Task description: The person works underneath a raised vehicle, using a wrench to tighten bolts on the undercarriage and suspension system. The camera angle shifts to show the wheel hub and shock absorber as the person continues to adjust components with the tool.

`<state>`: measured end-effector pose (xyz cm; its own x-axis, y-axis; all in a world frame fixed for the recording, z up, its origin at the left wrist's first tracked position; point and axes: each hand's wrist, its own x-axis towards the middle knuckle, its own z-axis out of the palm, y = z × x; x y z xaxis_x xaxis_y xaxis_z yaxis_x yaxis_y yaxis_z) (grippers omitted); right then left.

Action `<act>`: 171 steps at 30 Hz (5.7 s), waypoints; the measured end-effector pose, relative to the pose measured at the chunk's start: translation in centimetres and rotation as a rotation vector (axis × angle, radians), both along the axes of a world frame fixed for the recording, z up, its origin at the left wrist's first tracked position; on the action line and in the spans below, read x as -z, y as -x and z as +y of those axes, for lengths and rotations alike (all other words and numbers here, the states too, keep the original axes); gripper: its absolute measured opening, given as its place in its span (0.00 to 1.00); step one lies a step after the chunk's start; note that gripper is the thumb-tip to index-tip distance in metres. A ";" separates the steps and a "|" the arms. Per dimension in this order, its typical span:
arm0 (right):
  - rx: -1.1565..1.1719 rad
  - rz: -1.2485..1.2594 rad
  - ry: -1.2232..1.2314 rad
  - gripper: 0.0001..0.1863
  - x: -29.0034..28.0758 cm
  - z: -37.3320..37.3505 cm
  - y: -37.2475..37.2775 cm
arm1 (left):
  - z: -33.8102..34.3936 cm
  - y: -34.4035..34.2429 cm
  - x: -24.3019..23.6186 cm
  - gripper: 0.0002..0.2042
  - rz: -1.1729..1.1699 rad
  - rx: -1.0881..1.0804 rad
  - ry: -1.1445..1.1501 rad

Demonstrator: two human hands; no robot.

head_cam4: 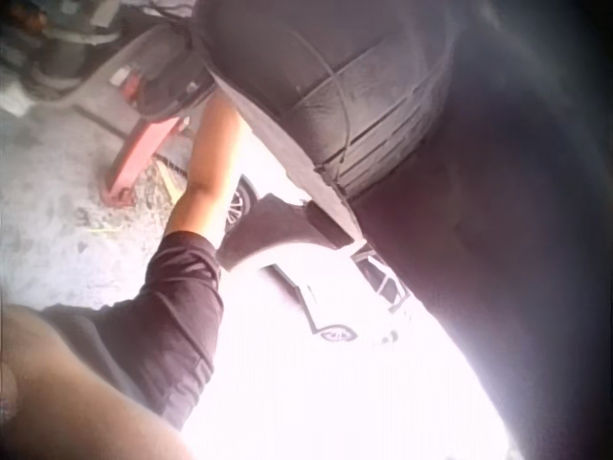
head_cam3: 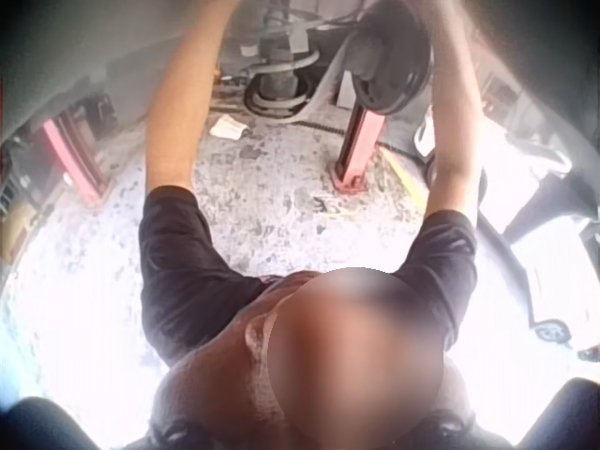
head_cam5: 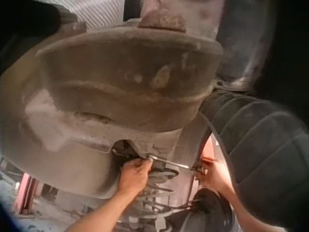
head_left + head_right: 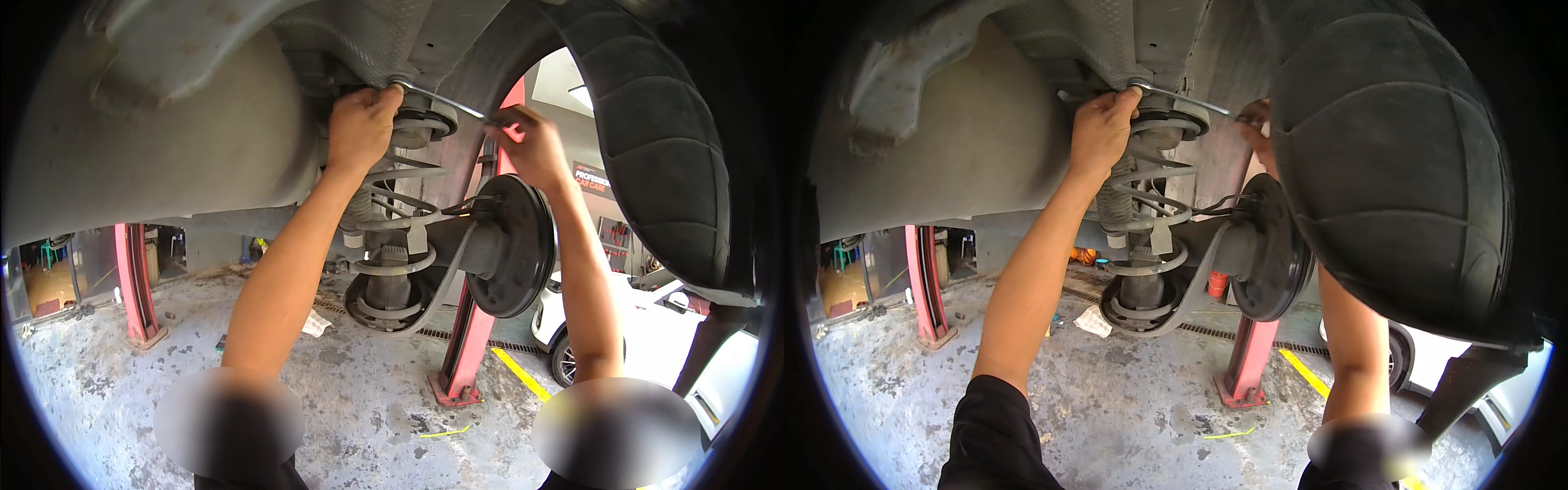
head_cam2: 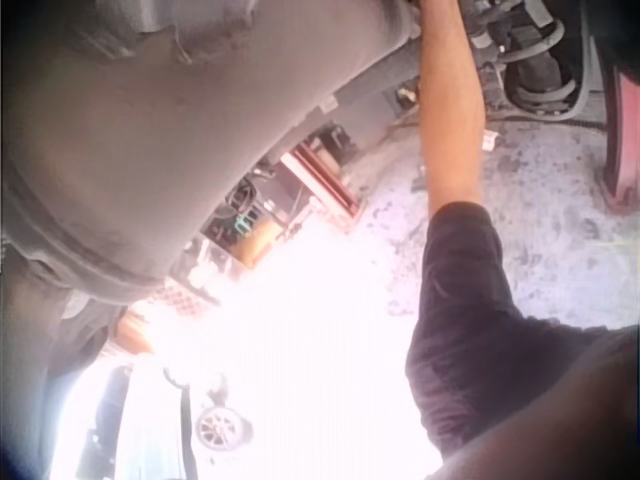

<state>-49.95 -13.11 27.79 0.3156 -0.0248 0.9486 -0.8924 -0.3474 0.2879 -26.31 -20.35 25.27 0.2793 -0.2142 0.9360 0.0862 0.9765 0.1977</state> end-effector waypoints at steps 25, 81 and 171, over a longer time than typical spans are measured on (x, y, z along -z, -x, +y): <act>-0.109 -0.068 0.341 0.12 1.1 4.2 -2.1 | -1.1 -0.3 0.0 0.22 -0.011 -0.003 0.002; -0.414 -0.159 -0.049 0.15 0.0 0.1 -1.2 | -1.0 -0.9 0.2 0.26 -0.061 -0.084 0.006; -0.044 0.100 -0.033 0.10 -1.6 -0.2 -2.4 | 1.0 -2.6 0.2 0.19 -0.115 -0.428 0.147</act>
